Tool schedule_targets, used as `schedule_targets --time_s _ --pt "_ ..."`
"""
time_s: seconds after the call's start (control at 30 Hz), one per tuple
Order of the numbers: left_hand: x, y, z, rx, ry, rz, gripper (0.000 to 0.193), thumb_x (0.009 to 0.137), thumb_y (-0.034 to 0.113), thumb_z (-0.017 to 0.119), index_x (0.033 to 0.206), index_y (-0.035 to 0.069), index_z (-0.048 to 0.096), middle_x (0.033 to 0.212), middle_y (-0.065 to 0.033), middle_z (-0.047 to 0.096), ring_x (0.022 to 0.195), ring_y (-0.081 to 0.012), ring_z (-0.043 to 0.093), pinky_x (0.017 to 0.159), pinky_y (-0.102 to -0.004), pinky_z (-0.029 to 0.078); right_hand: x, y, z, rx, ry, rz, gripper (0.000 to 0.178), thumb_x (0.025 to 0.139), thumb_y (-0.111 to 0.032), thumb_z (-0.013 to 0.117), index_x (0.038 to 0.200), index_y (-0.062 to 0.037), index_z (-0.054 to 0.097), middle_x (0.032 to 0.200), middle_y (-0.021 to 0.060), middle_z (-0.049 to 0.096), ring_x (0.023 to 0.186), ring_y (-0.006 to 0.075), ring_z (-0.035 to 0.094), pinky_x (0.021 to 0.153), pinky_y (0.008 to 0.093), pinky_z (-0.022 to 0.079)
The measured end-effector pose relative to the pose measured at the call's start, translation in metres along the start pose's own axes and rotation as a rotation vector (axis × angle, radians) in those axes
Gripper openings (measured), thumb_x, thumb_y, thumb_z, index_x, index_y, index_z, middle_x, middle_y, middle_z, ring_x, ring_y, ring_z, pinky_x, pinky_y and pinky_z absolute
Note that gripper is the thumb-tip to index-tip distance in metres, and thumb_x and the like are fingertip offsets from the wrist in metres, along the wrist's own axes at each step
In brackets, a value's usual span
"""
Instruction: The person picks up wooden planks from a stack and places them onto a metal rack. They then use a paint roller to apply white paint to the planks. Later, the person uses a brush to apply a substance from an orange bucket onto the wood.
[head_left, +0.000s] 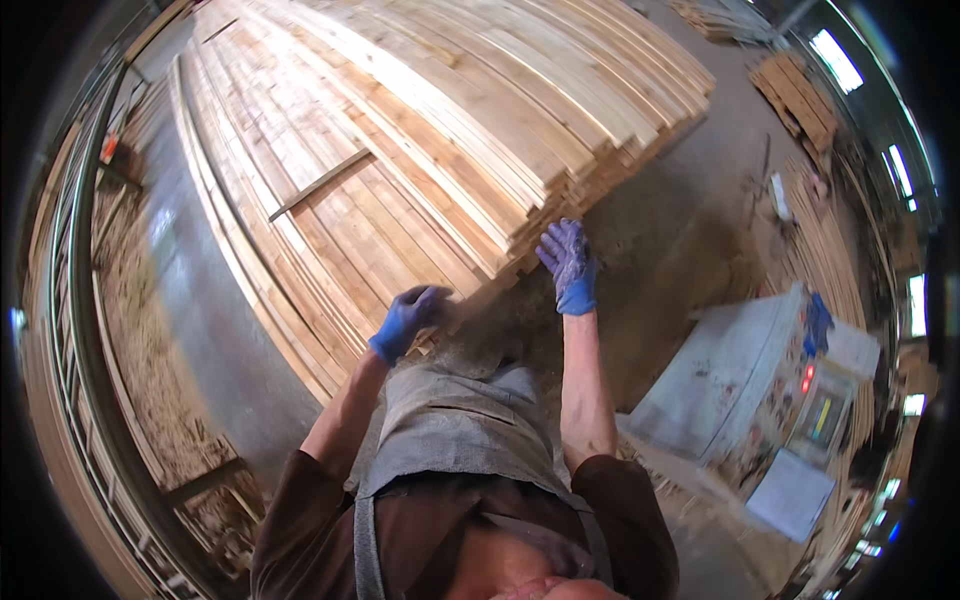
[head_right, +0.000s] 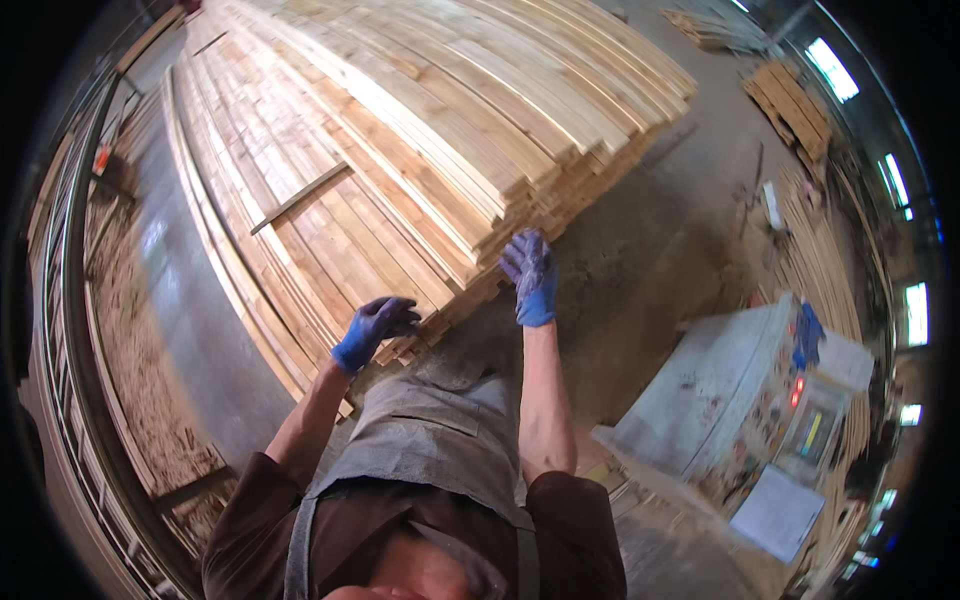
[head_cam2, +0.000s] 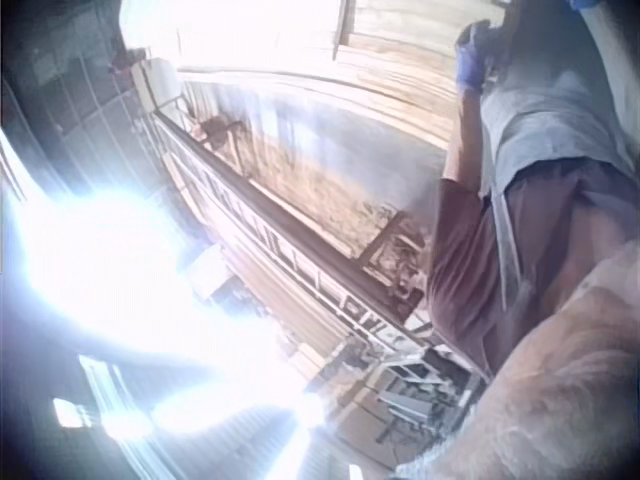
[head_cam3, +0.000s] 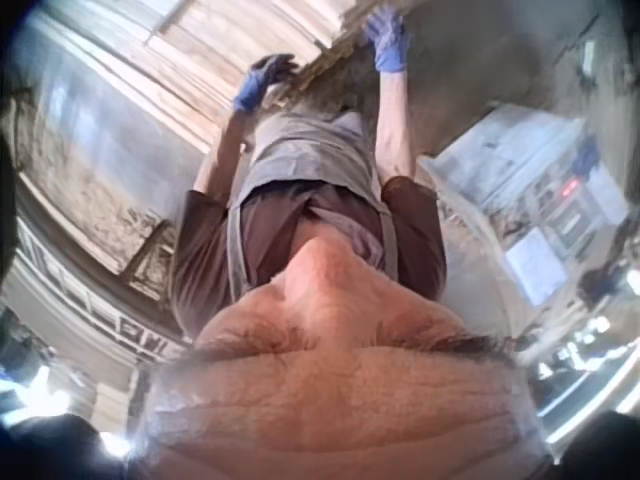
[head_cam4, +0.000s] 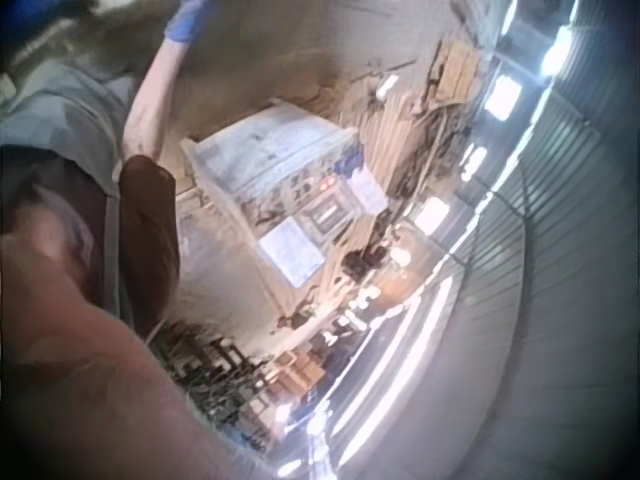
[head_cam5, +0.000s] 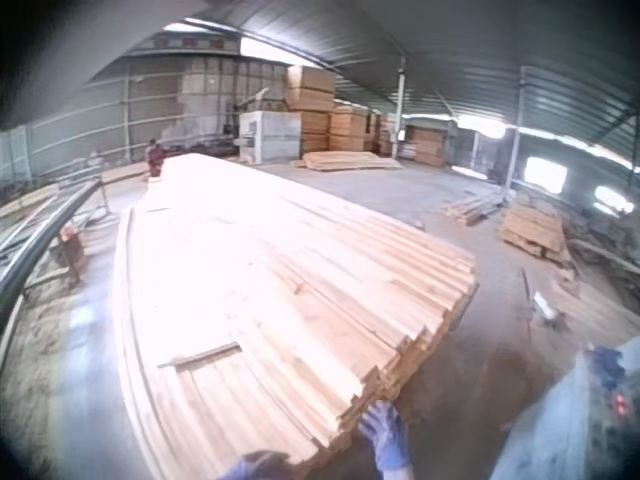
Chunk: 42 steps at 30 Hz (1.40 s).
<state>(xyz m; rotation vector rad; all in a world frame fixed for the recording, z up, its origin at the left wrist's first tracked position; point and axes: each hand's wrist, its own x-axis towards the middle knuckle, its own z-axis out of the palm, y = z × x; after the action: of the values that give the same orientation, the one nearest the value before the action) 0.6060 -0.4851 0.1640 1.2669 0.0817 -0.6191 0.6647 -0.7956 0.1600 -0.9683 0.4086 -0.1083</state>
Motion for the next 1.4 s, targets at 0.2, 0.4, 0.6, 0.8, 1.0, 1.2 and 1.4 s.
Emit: schedule_targets --time_s 0.2,0.4,0.6,0.8,1.0,1.2,1.4 --pt "0.087 0.062 0.016 -0.201 -0.066 0.178 0.041 0.099 0.033 0.054 0.118 -0.003 0.060 0.102 -0.0153 0.068 0.092 -0.0234 0.068 0.083 -0.0339 0.056 0.040 0.022 0.051 -0.066 0.041 -0.028 0.076 0.091 -0.056 0.057 0.144 -0.0064 0.034 0.137 0.0155 0.044 0.125 0.0363 0.048 0.098 0.0465 0.046" --pt "0.172 0.070 -0.017 -0.081 0.168 0.156 0.036 0.095 0.030 0.060 0.098 -0.005 0.065 0.092 -0.0116 0.070 0.080 -0.0195 0.069 0.074 -0.0310 0.056 0.038 0.028 0.073 -0.264 0.164 -0.151 0.072 0.093 -0.056 0.052 0.146 -0.0092 0.034 0.141 0.0141 0.043 0.123 0.0387 0.048 0.101 0.0487 0.042" --pt "0.198 0.074 -0.031 -0.002 0.145 0.071 0.035 0.090 0.031 0.063 0.084 -0.003 0.064 0.076 -0.0093 0.067 0.068 -0.0149 0.064 0.065 -0.0288 0.051 0.041 0.025 0.069 -0.203 0.281 -0.160 0.057 0.094 -0.047 0.051 0.138 -0.0121 0.044 0.125 0.0129 0.052 0.100 0.0352 0.057 0.085 0.0456 0.052" --pt "0.203 0.074 -0.043 0.074 0.168 0.067 0.033 0.089 0.029 0.063 0.075 0.000 0.060 0.067 -0.0092 0.065 0.062 -0.0150 0.063 0.061 -0.0308 0.049 0.040 0.018 0.082 -0.164 0.301 -0.069 0.053 0.092 -0.048 0.051 0.134 -0.0153 0.048 0.126 0.0123 0.056 0.101 0.0328 0.059 0.082 0.0443 0.051" --pt "0.205 0.064 -0.048 0.054 0.188 0.094 0.035 0.088 0.031 0.063 0.074 -0.002 0.061 0.068 -0.0111 0.066 0.065 -0.0170 0.065 0.062 -0.0317 0.050 0.036 0.015 0.084 -0.127 0.232 -0.106 0.049 0.093 -0.045 0.051 0.130 -0.0145 0.051 0.122 0.0100 0.060 0.097 0.0306 0.062 0.076 0.0416 0.053" --pt "0.194 0.076 -0.043 -0.562 -0.197 -0.022 0.042 0.092 0.037 0.064 0.099 -0.004 0.063 0.091 -0.0150 0.068 0.075 -0.0194 0.066 0.072 -0.0315 0.056 0.025 0.006 0.101 -0.151 0.281 -0.089 0.044 0.094 -0.044 0.050 0.128 -0.0159 0.054 0.117 0.0079 0.063 0.091 0.0251 0.064 0.072 0.0375 0.053" --pt "0.229 0.106 -0.030 -0.505 -0.220 -0.215 0.058 0.086 0.061 0.061 0.092 0.003 0.056 0.079 -0.0072 0.057 0.075 -0.0195 0.065 0.073 -0.0350 0.059 0.025 -0.007 0.110 -0.243 0.251 -0.037 0.053 0.092 -0.050 0.051 0.133 -0.0166 0.050 0.129 0.0092 0.056 0.103 0.0289 0.061 0.075 0.0366 0.052"
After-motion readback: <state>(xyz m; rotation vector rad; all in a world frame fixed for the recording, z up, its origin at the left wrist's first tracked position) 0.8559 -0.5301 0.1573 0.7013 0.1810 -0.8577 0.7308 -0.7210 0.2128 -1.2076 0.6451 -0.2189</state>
